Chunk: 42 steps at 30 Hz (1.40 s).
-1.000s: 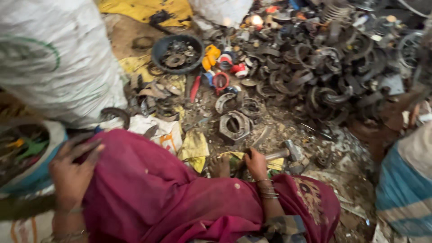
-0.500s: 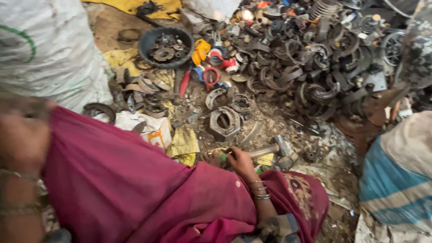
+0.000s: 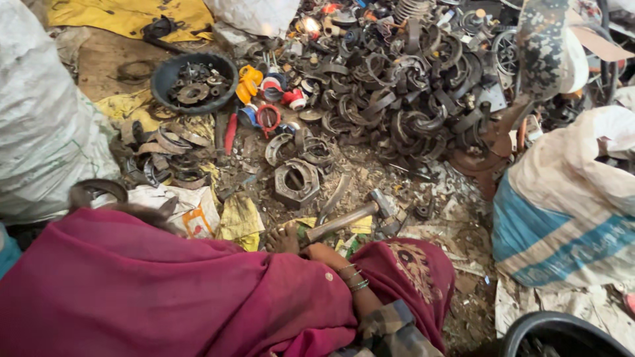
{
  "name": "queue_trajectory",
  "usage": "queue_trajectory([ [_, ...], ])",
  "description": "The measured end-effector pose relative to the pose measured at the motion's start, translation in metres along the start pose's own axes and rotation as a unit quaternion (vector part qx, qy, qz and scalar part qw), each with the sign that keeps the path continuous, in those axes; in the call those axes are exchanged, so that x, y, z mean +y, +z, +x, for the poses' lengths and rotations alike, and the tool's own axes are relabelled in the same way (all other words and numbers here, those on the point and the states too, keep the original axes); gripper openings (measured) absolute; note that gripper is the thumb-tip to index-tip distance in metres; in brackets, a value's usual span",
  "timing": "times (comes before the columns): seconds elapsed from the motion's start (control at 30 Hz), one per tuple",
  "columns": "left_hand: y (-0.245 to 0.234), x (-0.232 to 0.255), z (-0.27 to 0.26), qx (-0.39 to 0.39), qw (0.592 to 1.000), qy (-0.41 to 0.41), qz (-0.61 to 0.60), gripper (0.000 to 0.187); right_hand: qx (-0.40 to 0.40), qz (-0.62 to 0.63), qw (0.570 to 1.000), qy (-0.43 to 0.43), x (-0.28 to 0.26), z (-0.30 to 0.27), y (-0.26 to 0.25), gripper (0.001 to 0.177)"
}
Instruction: The person sits on the ground and uses a hammer to repeatedly strike a metal part held in a hexagonal metal holder. The person adjusts the part and continues striking it to break or reshape it.
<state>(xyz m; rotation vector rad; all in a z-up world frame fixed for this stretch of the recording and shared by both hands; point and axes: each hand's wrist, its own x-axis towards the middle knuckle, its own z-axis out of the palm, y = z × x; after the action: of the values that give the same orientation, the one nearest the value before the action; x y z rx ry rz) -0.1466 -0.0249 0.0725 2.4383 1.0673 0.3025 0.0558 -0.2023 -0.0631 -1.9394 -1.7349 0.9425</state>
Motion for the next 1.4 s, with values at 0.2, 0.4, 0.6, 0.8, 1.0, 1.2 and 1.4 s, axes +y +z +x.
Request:
queue_trajectory([
  [0.2, 0.158, 0.046, -0.007, 0.061, 0.985, -0.114, 0.112, 0.038, -0.001, -0.013, 1.0, -0.001, -0.008, -0.031, -0.01, 0.031],
  [0.4, 0.16, 0.027, -0.009, -0.02, 0.986, -0.042, 0.161, 0.04, -0.008, -0.02, 1.0, 0.005, -0.006, -0.054, 0.002, 0.03],
  [0.6, 0.124, 0.003, 0.026, 0.17, 0.978, 0.069, 0.103, 0.038, 0.012, -0.015, 1.0, 0.007, -0.005, -0.058, -0.008, 0.03],
  [0.8, 0.117, -0.036, 0.026, 0.15, 0.982, 0.048, 0.107, 0.033, 0.0, -0.023, 1.0, 0.006, -0.008, -0.066, -0.002, 0.029],
  [1.0, 0.109, -0.04, 0.013, 0.107, 0.99, 0.026, 0.091, 0.029, -0.018, -0.033, 0.999, 0.003, -0.003, -0.052, 0.001, 0.028],
  [1.2, 0.038, -0.078, -0.037, 0.083, 0.996, -0.021, 0.024, 0.027, -0.034, -0.027, 0.999, 0.027, -0.002, -0.056, -0.003, 0.028],
  [1.4, -0.119, -0.148, -0.128, 0.153, 0.979, -0.13, -0.044, 0.027, -0.083, -0.03, 0.996, 0.007, -0.061, -0.041, -0.05, 0.027],
])
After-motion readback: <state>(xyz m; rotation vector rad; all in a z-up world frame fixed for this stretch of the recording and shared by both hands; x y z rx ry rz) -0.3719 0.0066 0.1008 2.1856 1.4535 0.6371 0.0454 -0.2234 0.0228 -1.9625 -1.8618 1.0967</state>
